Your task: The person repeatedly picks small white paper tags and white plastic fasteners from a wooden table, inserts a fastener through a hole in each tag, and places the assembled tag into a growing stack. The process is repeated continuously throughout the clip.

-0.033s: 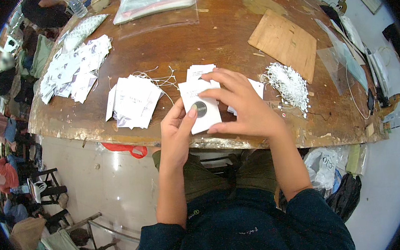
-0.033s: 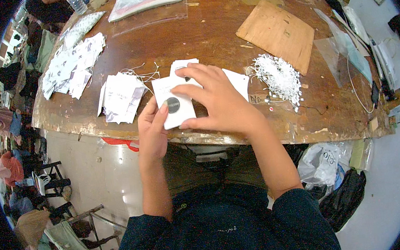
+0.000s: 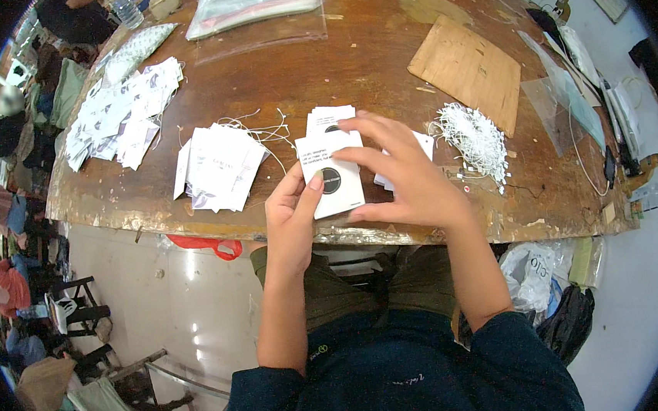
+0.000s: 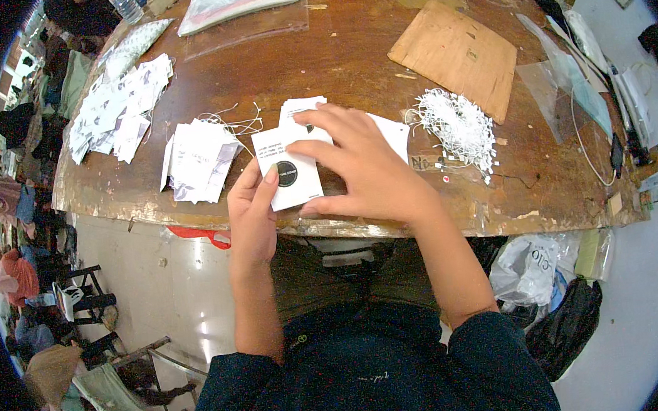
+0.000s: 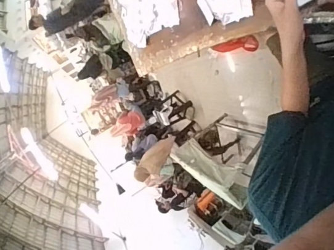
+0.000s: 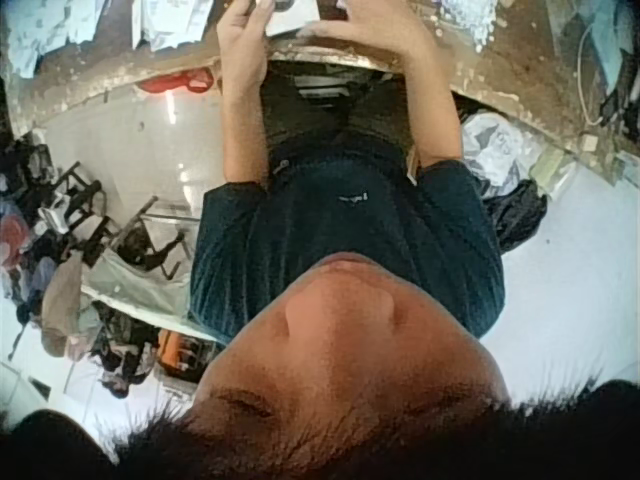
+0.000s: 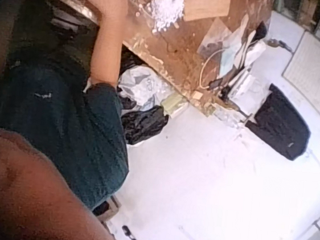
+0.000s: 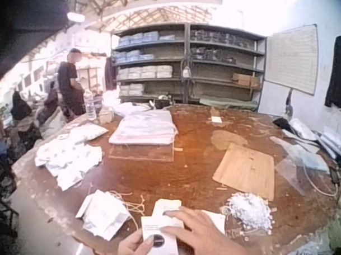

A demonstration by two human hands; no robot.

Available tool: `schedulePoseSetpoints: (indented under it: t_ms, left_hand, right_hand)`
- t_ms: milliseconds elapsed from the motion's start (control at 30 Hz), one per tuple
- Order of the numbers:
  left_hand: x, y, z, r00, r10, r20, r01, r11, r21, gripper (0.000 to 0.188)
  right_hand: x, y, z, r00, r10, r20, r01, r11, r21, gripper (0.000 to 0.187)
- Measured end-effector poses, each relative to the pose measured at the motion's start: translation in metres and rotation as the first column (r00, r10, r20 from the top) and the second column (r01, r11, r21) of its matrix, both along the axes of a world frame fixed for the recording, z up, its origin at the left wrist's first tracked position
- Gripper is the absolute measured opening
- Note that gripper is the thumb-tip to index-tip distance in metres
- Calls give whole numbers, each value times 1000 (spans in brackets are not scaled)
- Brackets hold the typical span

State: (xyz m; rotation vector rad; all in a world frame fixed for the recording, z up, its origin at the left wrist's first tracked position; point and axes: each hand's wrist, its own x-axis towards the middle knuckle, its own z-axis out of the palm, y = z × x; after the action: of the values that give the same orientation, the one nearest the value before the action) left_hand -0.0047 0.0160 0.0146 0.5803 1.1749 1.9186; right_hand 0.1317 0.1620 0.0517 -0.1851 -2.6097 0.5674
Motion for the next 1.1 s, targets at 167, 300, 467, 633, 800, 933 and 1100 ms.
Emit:
schedulePoseSetpoints:
  t_ms: [167,300,467,633,800,933,1100]
  left_hand:
    - [-2,3,-9,994,27,-103,-36,996,-85,19]
    - [5,9,-16,990,35,-140,-47,995,-88,14]
    - [4,9,-18,987,1,-163,-19,994,-111,14]
    - [3,8,-19,996,11,-91,-16,998,-57,15]
    - [4,7,-17,995,-18,-98,4,990,-144,18]
    - [3,7,-15,996,-2,-94,-11,991,-135,20]
    - [4,7,-15,993,-8,-122,-12,987,-159,20]
  right_hand:
    - [40,21,-8,939,-325,113,324,946,30,76]
    - [62,27,-21,885,-399,240,390,917,88,76]
    - [66,28,-27,896,-377,236,382,924,24,70]
    - [65,31,-26,907,-353,229,371,928,-36,66]
    - [66,30,-21,922,-336,193,362,924,-122,65]
    - [63,32,-24,905,-382,188,404,910,-96,73]
    - [58,47,-30,895,-336,293,351,936,0,85]
